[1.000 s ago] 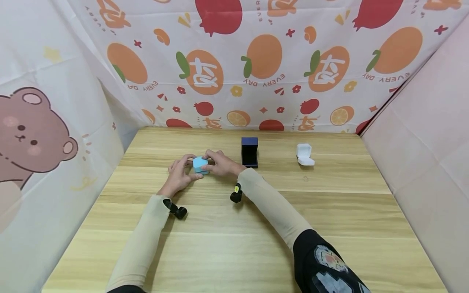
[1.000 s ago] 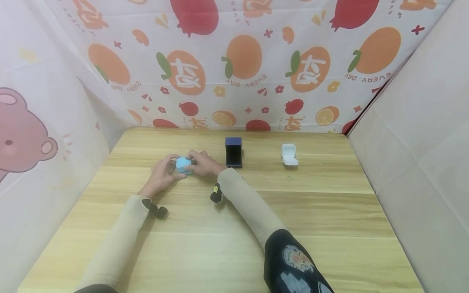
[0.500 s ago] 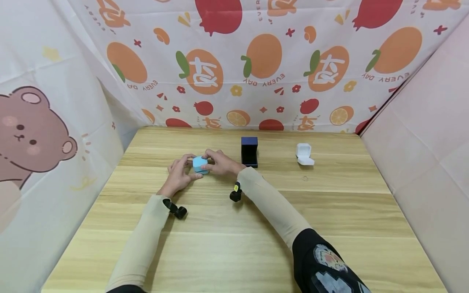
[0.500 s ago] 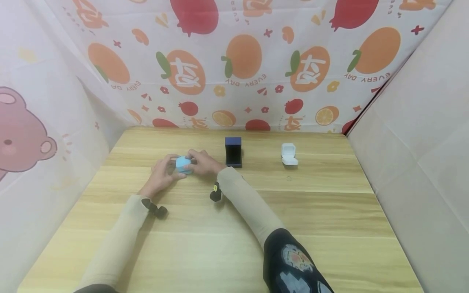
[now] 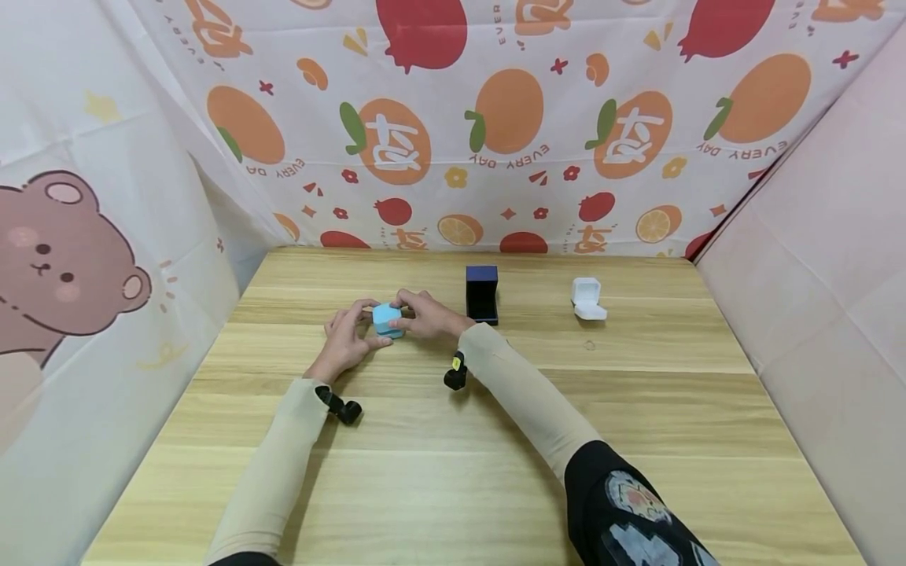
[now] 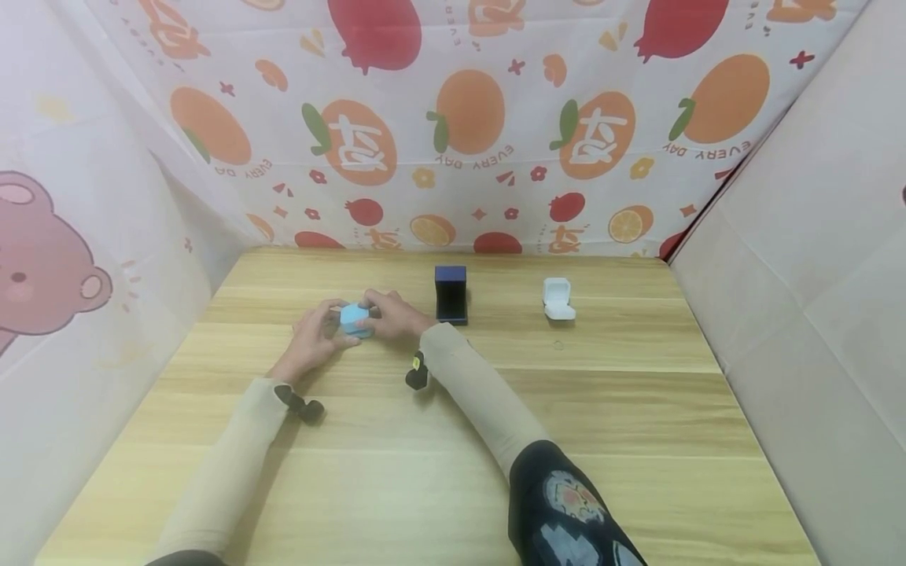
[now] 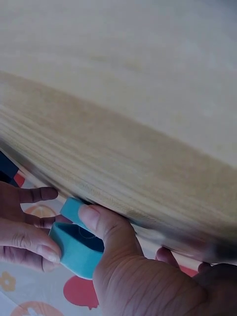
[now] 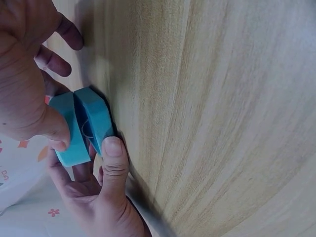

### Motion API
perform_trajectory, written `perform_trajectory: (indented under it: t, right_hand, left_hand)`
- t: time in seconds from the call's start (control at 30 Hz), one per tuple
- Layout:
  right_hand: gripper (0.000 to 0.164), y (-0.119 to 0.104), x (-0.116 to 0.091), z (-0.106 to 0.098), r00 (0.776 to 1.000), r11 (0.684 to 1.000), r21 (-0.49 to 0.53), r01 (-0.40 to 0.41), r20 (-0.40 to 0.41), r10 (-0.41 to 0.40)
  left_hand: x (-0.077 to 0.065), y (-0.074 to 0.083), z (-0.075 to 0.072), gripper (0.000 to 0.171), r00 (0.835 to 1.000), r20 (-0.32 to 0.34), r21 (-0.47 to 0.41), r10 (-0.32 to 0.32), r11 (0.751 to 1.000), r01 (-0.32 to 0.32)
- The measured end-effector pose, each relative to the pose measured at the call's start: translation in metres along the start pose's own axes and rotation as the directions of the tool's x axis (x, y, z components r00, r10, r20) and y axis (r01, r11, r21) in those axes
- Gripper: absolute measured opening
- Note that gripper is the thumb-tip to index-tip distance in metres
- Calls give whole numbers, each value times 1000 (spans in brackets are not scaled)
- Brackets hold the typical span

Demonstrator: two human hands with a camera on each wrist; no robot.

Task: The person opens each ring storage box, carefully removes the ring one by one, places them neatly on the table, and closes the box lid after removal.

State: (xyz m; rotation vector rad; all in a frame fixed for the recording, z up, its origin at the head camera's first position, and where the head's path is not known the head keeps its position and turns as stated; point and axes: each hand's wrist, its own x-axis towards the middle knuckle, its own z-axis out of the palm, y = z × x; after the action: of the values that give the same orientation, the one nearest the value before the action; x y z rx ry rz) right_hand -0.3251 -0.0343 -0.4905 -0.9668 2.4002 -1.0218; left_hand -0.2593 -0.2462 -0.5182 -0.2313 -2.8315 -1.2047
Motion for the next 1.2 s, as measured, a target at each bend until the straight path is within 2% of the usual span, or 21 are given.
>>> perform_trajectory:
  t: [0.4, 1.2]
  right_hand:
    - [24, 1, 0, 0, 999, 999, 23, 43, 17, -44]
    - [27, 1, 2, -3, 998, 999, 31, 34, 47, -35]
  left_hand:
    - [-2, 1, 1, 69, 1000, 2, -8, -1, 1000, 1]
    - [-2, 2, 1, 70, 1000, -11, -14, 5, 1000, -5]
